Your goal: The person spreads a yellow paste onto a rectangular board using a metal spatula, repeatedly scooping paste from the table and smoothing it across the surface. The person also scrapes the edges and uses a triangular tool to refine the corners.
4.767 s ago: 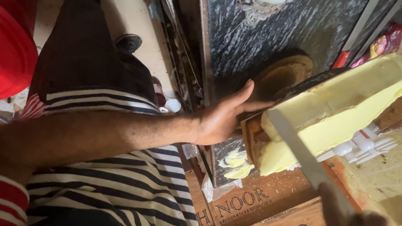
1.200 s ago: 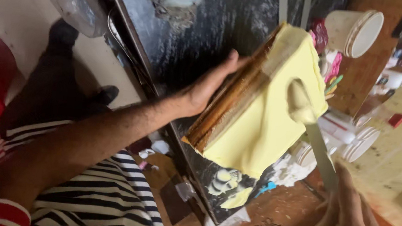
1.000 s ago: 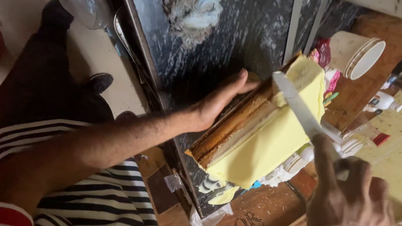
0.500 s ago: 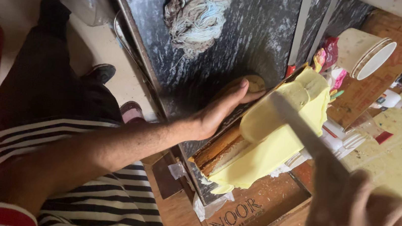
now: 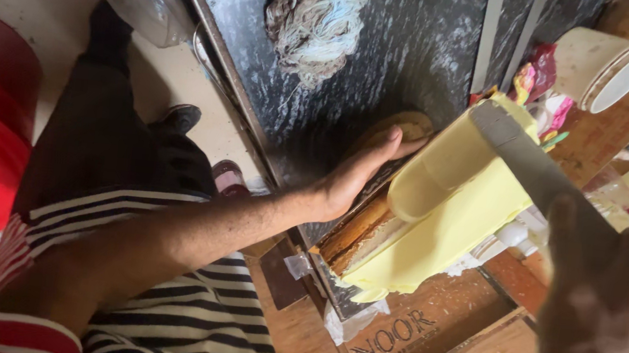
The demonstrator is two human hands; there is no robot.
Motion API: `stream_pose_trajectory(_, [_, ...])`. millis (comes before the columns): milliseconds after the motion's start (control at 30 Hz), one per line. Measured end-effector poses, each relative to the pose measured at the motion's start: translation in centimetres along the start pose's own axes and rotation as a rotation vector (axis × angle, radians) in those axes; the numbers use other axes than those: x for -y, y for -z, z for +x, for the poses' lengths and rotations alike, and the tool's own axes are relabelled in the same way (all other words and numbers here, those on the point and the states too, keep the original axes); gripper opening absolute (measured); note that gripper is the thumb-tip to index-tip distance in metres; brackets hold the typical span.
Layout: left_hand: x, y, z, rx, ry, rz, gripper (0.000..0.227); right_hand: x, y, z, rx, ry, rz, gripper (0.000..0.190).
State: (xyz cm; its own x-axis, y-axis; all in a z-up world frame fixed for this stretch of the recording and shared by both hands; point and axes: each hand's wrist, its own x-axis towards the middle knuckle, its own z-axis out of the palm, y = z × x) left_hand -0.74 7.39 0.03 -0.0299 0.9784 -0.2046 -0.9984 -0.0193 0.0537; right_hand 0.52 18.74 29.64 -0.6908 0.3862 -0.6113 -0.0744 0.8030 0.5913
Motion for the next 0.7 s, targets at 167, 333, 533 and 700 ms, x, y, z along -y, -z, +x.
stream_pose_trajectory(167, [0.4, 0.1, -0.2, -0.078, 0.005, 0.064, 0.086, 2.8, 1.0, -3.9, 0.104, 0.102, -0.242, 0.060])
stream_pose_trajectory(333, [-1.0, -0.8, -0.5, -0.019, 0.061, -0.143, 0.077, 9.2, 1.9, -10.1, 0.074, 0.124, 0.039, 0.063])
stream_pose_trajectory(533, [-3.0, -0.8, 2.9, 0.026, -0.044, 0.514, 0.087, 13.9, -4.4, -22.4, 0.044, -0.389, 0.597, 0.057])
stream_pose_trajectory(700, [-5.0, -2.9, 5.1, 0.005, -0.077, 1.132, 0.075, 21.2, -14.9, -34.9, 0.078, -1.197, 1.261, 0.073])
